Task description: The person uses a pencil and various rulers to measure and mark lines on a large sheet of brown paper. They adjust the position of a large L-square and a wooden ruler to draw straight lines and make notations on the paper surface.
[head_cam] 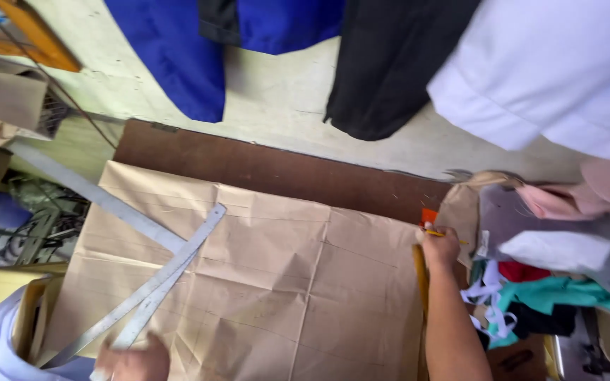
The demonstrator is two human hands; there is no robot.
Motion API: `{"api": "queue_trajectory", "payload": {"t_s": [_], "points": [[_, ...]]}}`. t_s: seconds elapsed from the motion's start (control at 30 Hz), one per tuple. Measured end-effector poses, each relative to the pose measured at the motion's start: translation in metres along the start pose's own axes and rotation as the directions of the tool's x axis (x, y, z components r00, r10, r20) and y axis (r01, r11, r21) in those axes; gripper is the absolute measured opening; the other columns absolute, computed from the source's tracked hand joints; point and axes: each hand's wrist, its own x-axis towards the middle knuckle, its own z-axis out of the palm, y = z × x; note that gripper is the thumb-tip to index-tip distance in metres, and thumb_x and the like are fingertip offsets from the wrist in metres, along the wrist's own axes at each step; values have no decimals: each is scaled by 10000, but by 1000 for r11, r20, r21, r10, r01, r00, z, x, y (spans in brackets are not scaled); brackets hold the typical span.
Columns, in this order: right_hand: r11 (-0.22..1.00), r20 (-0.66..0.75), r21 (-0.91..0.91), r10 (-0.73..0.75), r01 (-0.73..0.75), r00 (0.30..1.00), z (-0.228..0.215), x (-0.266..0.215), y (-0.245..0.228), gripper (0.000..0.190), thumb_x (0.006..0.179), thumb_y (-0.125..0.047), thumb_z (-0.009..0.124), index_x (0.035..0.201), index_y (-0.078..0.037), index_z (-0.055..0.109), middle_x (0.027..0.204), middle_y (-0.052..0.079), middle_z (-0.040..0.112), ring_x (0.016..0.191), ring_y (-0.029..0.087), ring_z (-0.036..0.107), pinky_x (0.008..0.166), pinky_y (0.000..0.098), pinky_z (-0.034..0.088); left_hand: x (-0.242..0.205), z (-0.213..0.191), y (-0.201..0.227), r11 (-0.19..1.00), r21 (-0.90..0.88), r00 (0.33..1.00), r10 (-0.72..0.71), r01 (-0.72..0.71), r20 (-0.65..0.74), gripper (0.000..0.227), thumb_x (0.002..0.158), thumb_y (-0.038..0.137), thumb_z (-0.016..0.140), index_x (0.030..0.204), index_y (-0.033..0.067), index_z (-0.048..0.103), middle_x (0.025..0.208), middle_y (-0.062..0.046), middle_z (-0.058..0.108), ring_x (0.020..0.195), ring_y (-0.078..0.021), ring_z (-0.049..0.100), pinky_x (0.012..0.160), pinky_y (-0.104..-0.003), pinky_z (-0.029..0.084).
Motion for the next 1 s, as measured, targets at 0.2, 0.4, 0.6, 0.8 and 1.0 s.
{"api": "queue_trajectory", "payload": {"t_s": [0.2, 0.4, 0.6, 0.8, 1.0], "points": [[965, -1, 169, 203, -200, 979, -5, -7, -26, 361, 759, -435, 942, 984, -229, 750, 886, 90, 728, 933, 331, 730, 730, 442, 588, 132, 38, 207, 778, -134, 788, 597, -614, -149, 403, 832, 345, 749, 1213, 230, 685, 1231, -19, 613, 1213, -291, 622, 1017, -442, 483], [623, 354, 666, 221, -411, 909, -52, -37, -83, 294, 939, -251, 796, 1141, -99, 644, 943, 71, 618, 943, 245, 635, 792, 388, 506, 299, 115, 302, 492, 279, 551, 811, -825, 200, 746, 860, 462, 651, 1566, 373, 427, 1497, 71, 552, 1428, -257, 519, 1186, -545, 389], [362, 373, 866, -7, -345, 928, -81, -10, -77, 482, 859, -69, 789, 1319, -145, 664, 991, 31, 684, 954, 233, 721, 855, 385, 612, 343, 80, 337, 366, 268, 429, 490, -891, 759, 571, 755, 660, 706, 1231, 347, 745, 1352, 54, 674, 1303, -260, 646, 1122, -447, 503], [437, 234, 884, -107, -166, 966, -74, -2, -49, 466, 847, -47, 809, 1286, -95, 659, 947, 21, 715, 915, 183, 720, 841, 348, 619, 362, 48, 337, 615, -41, 307, 448, -787, 840, 556, 717, 446, 858, 1229, 247, 768, 1215, -68, 801, 1233, -358, 694, 1081, -479, 535], [522, 199, 842, -65, -137, 978, -36, 9, -23, 349, 843, -112, 858, 1143, -107, 679, 879, 7, 640, 805, 166, 665, 745, 297, 577, 349, 38, 344, 675, 37, 449, 448, -737, 773, 429, 515, 375, 1017, 870, 234, 823, 757, 0, 829, 859, -217, 817, 777, -347, 625]]}}
